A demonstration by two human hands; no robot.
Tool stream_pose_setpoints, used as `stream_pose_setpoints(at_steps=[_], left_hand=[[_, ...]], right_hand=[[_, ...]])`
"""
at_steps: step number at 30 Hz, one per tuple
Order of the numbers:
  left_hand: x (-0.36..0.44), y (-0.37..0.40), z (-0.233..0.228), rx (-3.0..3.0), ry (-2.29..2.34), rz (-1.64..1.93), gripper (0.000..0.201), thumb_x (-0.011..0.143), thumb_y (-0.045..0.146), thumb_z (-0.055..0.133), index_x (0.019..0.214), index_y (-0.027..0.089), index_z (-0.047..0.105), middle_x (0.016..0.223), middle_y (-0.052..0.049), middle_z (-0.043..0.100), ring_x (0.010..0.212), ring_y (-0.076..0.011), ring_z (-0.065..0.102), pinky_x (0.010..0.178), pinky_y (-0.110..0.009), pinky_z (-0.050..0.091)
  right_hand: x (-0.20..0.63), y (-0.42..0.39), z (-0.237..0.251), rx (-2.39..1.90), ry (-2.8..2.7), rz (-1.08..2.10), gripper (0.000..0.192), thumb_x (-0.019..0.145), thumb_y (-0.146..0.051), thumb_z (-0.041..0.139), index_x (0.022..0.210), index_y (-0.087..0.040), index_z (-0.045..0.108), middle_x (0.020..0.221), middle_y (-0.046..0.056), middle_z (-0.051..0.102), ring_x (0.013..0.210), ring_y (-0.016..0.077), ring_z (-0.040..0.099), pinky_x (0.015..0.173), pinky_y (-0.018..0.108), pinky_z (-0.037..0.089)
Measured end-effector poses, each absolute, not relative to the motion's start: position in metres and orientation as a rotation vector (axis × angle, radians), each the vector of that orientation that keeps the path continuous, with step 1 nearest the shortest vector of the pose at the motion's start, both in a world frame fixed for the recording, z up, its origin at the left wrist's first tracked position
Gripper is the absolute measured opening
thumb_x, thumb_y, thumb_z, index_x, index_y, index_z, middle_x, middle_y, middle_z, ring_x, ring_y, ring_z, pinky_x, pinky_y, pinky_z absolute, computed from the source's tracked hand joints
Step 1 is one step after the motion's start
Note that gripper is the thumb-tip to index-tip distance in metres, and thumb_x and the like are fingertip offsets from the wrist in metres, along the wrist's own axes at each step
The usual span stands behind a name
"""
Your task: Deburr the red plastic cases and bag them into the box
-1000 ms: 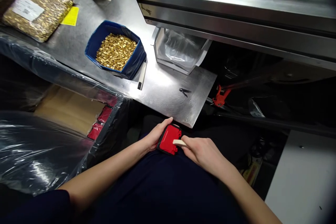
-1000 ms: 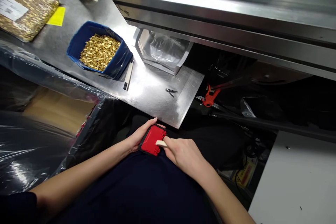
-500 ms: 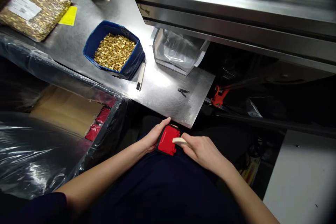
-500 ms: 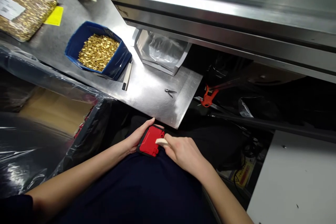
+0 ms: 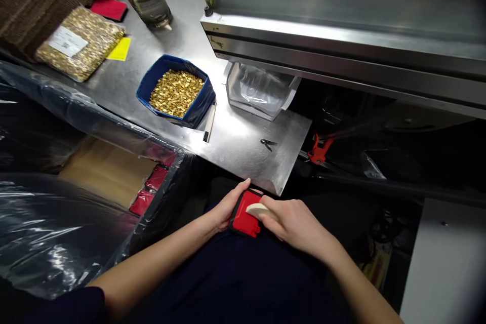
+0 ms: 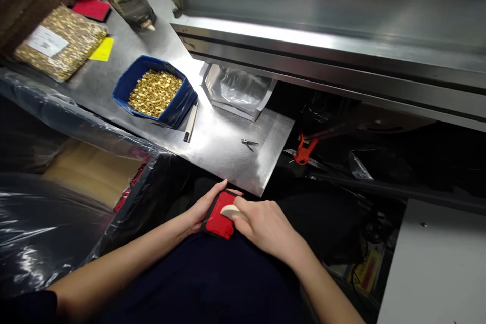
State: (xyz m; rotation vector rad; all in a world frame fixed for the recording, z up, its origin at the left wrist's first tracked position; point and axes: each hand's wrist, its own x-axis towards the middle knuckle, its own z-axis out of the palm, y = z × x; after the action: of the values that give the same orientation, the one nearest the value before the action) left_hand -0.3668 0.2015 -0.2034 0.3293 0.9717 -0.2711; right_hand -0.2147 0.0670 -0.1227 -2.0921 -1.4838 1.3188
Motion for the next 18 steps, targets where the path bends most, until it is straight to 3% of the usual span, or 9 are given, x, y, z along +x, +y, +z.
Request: stream_pose_setpoints(at_steps=[6, 11, 15, 18], left_hand=[[-0.386, 0.206, -0.206, 0.156, 0.9, -0.167, 0.072, 0.096, 0.073, 0.042, 0.117, 0.01, 0.071, 0.097, -0.018, 0.08, 0.076, -0.027, 0.077, 0.066, -0.033, 0.059], [-0.401, 0.215, -0.206, 0.159, 0.789, -0.109, 0.074, 0.099, 0.069, 0.04, 0.132, 0.007, 0.064, 0.119, -0.023, 0.075, 0.1, -0.034, 0.076, 0.086, -0.043, 0.06], [-0.416, 0.217, -0.213, 0.16, 0.692, -0.068, 0.06, 0.102, 0.051, 0.048, 0.144, 0.009, 0.055, 0.141, -0.021, 0.065, 0.123, -0.0345, 0.067, 0.104, -0.046, 0.052], [-0.419, 0.216, -0.22, 0.167, 0.643, -0.086, 0.058, 0.103, 0.047, 0.049, 0.148, 0.01, 0.052, 0.146, -0.02, 0.062, 0.126, -0.0331, 0.065, 0.104, -0.046, 0.052]], right_hand=[[-0.197, 0.13, -0.152, -2.226, -1.128, 1.014, 0.028, 0.105, -0.045, 0.044, 0.101, -0.024, 0.062, 0.087, 0.0, 0.073, 0.075, 0.017, 0.069, 0.063, 0.025, 0.044], [-0.201, 0.177, -0.172, -2.388, -1.106, 0.634, 0.042, 0.106, -0.049, 0.042, 0.133, -0.02, 0.056, 0.124, 0.012, 0.069, 0.108, 0.026, 0.067, 0.077, 0.031, 0.049], [-0.156, 0.131, -0.185, -2.588, -1.033, 0.352, 0.041, 0.109, -0.037, 0.026, 0.133, -0.024, 0.057, 0.13, 0.011, 0.066, 0.114, 0.0257, 0.063, 0.088, 0.034, 0.048], [-0.1, 0.074, -0.207, -2.769, -1.018, 0.211, 0.046, 0.104, -0.023, 0.026, 0.136, -0.012, 0.059, 0.124, 0.022, 0.066, 0.113, 0.0355, 0.059, 0.088, 0.045, 0.046]])
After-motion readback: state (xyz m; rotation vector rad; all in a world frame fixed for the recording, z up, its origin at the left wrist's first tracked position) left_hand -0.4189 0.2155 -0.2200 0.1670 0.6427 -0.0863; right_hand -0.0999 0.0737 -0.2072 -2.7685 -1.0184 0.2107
